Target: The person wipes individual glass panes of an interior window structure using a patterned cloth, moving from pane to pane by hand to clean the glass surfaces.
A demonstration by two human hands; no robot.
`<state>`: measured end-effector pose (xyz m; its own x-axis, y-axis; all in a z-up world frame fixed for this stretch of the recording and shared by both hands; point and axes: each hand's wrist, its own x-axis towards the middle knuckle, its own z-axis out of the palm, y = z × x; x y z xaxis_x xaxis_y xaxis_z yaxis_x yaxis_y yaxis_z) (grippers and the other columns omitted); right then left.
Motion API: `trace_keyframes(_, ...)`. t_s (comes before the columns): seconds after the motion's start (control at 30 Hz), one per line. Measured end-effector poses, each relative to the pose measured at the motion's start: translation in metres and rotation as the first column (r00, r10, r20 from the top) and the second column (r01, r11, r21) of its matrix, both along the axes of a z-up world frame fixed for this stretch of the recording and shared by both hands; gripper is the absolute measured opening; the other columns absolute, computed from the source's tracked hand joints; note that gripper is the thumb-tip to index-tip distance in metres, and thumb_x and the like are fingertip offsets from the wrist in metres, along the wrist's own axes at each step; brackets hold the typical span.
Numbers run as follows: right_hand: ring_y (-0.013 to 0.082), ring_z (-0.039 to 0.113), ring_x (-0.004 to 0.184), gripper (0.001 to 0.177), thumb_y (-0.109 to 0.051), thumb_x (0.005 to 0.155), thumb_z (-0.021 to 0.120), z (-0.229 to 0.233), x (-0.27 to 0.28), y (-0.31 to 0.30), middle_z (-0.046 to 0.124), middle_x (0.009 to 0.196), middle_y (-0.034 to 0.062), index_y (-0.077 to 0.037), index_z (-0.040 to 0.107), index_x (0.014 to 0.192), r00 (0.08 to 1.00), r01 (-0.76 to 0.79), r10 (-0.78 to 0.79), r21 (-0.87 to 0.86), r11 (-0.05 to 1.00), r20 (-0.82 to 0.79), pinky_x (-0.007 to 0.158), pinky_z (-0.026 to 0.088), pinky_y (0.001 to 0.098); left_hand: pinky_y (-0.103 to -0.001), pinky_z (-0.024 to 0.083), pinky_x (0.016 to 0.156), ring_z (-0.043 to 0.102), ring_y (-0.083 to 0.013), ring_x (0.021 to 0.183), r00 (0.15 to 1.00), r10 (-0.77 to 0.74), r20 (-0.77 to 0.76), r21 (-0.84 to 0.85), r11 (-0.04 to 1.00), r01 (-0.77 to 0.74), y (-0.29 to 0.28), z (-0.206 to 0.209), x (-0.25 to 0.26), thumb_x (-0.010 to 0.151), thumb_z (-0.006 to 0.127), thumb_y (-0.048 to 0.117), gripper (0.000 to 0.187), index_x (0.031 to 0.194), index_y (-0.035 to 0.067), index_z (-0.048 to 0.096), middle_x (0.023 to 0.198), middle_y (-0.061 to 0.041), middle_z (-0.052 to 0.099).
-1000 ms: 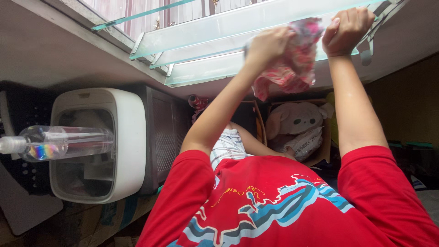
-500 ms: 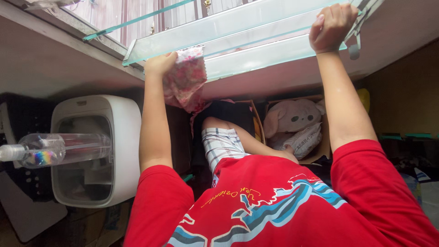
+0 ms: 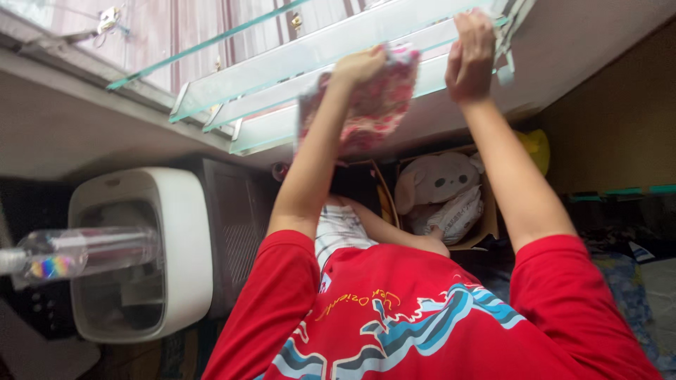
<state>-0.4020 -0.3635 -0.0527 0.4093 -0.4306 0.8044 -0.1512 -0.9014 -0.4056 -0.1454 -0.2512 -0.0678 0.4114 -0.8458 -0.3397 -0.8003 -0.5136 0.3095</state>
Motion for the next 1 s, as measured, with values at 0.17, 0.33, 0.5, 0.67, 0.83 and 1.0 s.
trace_keyframes(0.17,0.0401,0.054,0.135,0.043,-0.015,0.109,0.039,0.024,-0.034,0.027,0.058,0.14,0.0271,0.007,0.055,0.142,0.994,0.032,-0.049,0.166,0.986,0.103,0.118,0.043,0.0493,-0.05,0.039,0.108,0.055,-0.0414,0.128,1.0,-0.001,-0.011,-0.24,0.971,-0.002,-0.108,-0.014,-0.081,0.092,0.036,0.049,0.059,0.135,0.017,0.06,0.138,-0.02,0.059)
trace_keyframes(0.33,0.0327,0.067,0.12,0.027,-0.01,0.105,0.051,0.03,-0.067,0.063,0.069,0.126,0.0172,-0.001,0.063,0.127,0.989,0.006,-0.069,0.428,0.904,0.131,0.106,0.053,0.0426,-0.054,0.041,0.102,0.057,-0.0456,0.121,0.998,-0.02,0.063,-0.449,0.892,0.046,-0.158,-0.013,-0.1,0.089,0.048,0.044,0.051,0.125,0.013,0.067,0.13,-0.024,0.063)
trace_keyframes(0.5,0.0357,0.066,0.117,0.028,-0.003,0.097,0.062,0.019,-0.082,0.095,0.068,0.122,0.0167,-0.002,0.065,0.125,1.0,0.004,0.01,0.524,0.852,-0.024,0.103,0.052,0.0428,-0.053,0.044,0.099,0.06,-0.044,0.115,0.993,-0.022,0.119,-0.451,0.889,0.073,-0.16,-0.022,-0.085,0.09,0.052,0.038,0.043,0.119,0.012,0.07,0.124,-0.022,0.066)
trace_keyframes(0.67,0.0412,0.055,0.128,0.047,-0.004,0.093,0.066,0.005,-0.078,0.083,0.058,0.135,0.0229,0.003,0.055,0.138,0.998,-0.019,0.046,0.52,0.854,-0.038,0.109,0.044,0.047,-0.053,0.047,0.097,0.064,-0.0424,0.109,0.979,0.011,0.201,-0.549,0.829,0.103,-0.165,-0.021,-0.08,0.091,0.056,0.032,0.035,0.113,0.012,0.073,0.118,-0.021,0.07)
trace_keyframes(0.83,0.042,0.057,0.117,0.041,-0.006,0.088,0.075,-0.018,-0.051,0.057,0.058,0.124,0.0242,0.0,0.062,0.127,0.996,0.088,-0.08,0.397,0.914,-0.036,0.101,0.047,0.0467,-0.05,0.05,0.101,0.066,-0.037,0.113,0.99,-0.03,0.138,-0.346,0.935,0.077,-0.15,-0.017,-0.074,0.099,0.056,0.032,0.03,0.116,0.014,0.073,0.121,-0.017,0.072)
trace_keyframes(1.0,0.0308,0.068,0.095,0.02,-0.005,0.097,0.069,-0.011,-0.053,0.067,0.066,0.106,0.0152,-0.003,0.07,0.117,0.99,0.117,-0.14,0.544,0.831,0.001,0.083,0.054,0.0401,-0.041,0.029,0.118,0.039,-0.0334,0.144,0.935,-0.29,-0.204,-0.27,0.935,0.231,-0.143,-0.005,-0.091,0.106,0.042,0.052,0.062,0.148,0.007,0.045,0.154,-0.019,0.043)
